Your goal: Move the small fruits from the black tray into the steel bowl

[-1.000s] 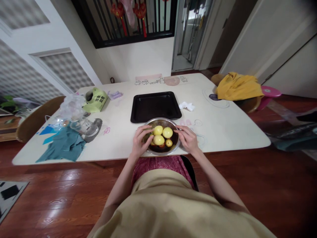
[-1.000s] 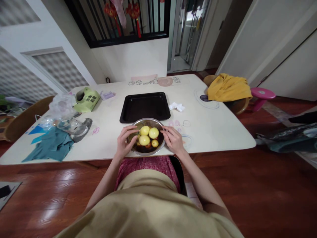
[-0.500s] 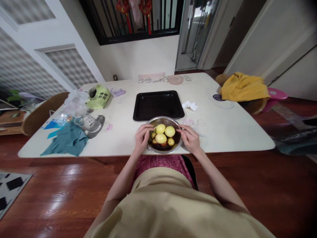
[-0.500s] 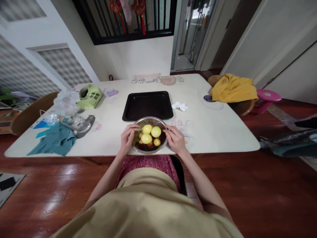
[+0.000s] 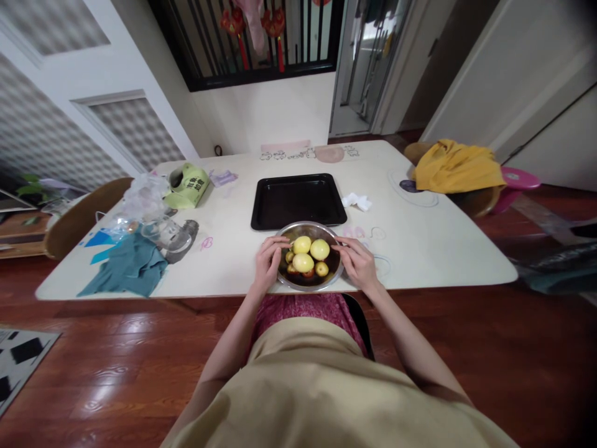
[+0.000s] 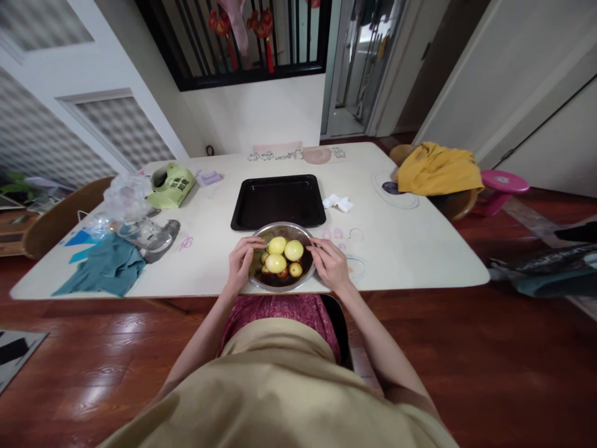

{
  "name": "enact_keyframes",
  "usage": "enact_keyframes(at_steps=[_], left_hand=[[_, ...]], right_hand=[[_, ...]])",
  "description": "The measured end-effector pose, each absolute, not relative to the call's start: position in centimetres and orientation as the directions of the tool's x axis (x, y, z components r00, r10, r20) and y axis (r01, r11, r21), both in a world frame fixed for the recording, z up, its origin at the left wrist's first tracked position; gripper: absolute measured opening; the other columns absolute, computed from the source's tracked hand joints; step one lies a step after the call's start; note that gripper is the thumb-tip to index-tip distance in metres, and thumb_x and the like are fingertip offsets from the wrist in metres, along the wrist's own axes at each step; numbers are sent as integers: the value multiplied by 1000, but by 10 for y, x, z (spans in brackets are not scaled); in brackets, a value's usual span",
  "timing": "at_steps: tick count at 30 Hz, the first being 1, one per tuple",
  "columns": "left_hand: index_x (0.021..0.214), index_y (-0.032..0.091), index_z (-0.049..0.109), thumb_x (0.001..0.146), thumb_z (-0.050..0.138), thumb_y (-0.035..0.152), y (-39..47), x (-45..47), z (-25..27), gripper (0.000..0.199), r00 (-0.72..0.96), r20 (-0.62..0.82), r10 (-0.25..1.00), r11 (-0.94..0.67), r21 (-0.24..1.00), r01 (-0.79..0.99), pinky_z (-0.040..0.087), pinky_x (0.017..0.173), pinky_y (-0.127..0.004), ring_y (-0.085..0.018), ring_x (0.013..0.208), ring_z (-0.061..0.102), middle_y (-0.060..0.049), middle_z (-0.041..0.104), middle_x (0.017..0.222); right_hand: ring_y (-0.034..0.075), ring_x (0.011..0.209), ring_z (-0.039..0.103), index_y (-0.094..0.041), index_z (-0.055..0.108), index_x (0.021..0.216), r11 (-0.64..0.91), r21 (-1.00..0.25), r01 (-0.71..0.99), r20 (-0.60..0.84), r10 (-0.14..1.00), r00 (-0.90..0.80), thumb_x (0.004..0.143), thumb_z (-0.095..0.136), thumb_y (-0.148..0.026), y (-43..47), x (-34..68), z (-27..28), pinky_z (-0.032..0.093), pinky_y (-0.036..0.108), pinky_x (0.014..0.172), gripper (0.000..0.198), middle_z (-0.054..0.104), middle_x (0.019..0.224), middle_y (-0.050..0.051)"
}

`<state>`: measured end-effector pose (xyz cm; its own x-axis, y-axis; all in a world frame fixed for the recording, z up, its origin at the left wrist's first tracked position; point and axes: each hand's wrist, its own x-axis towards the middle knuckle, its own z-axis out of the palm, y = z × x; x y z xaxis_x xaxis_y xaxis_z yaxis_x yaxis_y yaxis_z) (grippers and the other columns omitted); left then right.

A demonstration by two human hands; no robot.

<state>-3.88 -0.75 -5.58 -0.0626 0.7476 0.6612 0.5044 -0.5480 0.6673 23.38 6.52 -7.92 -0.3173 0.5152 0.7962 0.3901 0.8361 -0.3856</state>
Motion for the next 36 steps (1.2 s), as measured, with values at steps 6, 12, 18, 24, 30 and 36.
enact_keyframes(at_steps=[6, 12, 18, 24, 30, 36], left_hand=[[105, 19, 78, 113, 42, 38, -8, -39, -55, 41, -55, 666, 744, -557, 664, 498, 53, 102, -46, -25, 113, 68, -12, 75, 116], [105, 19, 78, 113, 43, 38, -8, -39, -56, 41, -60, 664, 745, -561, 673, 483, 54, 102, -46, -25, 112, 68, -12, 75, 116], [105, 20, 79, 113, 43, 39, -7, -39, -56, 41, -57, 672, 739, -570, 667, 479, 54, 101, -45, -25, 111, 69, -12, 75, 115], [105, 19, 78, 113, 43, 40, -7, -38, -55, 41, -59, 666, 743, -563, 671, 483, 53, 102, -45, -25, 112, 68, -12, 75, 115], [104, 20, 78, 112, 43, 43, -8, -37, -55, 43, -69, 657, 751, -550, 680, 484, 54, 102, -47, -26, 112, 69, -13, 75, 115], [103, 20, 78, 112, 42, 45, -8, -36, -55, 45, -79, 647, 759, -534, 687, 492, 54, 102, -48, -27, 111, 69, -13, 76, 113]], right_hand=[[28, 106, 76, -21, 80, 113, 845, -381, 375, 803, 503, -318, 109, 50, -24, 65, 234, -79, 64, 45, 88, 30, 79, 120, 13], [28, 107, 76, -21, 80, 113, 847, -381, 371, 806, 501, -315, 109, 50, -23, 65, 234, -79, 64, 44, 88, 30, 79, 121, 13], [28, 107, 76, -21, 80, 112, 837, -395, 379, 793, 519, -320, 110, 49, -25, 65, 234, -79, 64, 45, 89, 32, 79, 121, 13], [27, 107, 75, -21, 79, 112, 834, -385, 394, 794, 517, -319, 109, 48, -26, 66, 234, -78, 63, 46, 90, 31, 79, 120, 13], [31, 113, 72, -23, 78, 108, 919, -198, 340, 808, 350, -475, 106, 58, -34, 61, 244, -83, 56, 51, 95, 23, 81, 116, 12], [26, 101, 73, -24, 72, 101, 956, -84, 280, 720, 253, -647, 101, 62, -29, 51, 247, -85, 53, 50, 100, 11, 79, 98, 8]])
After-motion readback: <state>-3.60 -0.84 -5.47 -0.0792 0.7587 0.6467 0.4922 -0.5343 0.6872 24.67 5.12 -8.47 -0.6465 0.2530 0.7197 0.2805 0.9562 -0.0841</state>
